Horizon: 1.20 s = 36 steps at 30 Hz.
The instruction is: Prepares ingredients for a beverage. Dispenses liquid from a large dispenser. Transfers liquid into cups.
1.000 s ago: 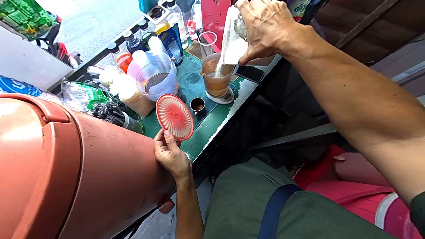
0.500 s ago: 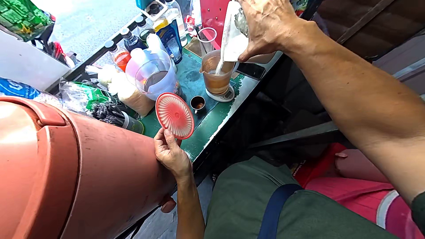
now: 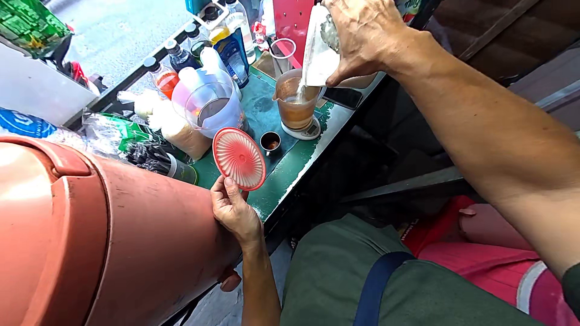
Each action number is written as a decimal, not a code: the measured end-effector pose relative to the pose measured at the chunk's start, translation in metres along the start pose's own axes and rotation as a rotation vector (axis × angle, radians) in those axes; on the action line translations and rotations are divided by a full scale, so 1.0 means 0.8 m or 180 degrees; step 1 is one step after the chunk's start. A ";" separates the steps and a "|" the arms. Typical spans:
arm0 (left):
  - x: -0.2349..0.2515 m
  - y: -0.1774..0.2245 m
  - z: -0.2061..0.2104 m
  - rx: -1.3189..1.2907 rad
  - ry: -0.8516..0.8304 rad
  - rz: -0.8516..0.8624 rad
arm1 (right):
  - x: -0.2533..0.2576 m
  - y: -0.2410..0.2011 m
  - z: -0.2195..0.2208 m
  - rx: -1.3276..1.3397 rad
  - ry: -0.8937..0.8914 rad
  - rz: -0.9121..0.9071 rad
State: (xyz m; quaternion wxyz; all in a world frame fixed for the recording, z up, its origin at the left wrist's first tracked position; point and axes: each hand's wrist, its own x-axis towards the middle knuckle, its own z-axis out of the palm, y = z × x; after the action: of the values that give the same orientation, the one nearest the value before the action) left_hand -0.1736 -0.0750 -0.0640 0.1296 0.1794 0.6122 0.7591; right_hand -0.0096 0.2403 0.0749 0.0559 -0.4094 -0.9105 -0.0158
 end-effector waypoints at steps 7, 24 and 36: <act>-0.002 0.001 0.002 0.0002 -0.0032 -0.0009 | 0.000 -0.002 0.000 -0.0027 -0.0025 -0.0041; -0.003 0.007 0.001 0.0020 -0.0045 0.0011 | 0.002 -0.002 -0.003 0.0058 -0.0001 -0.0047; -0.004 0.007 0.000 -0.0059 -0.0027 -0.0030 | 0.002 0.003 0.002 0.0143 0.0092 0.0101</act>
State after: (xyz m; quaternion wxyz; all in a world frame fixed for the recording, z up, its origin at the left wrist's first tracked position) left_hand -0.1703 -0.0777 -0.0586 0.1375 0.1786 0.6054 0.7634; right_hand -0.0090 0.2428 0.0738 0.0784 -0.4222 -0.9031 -0.0003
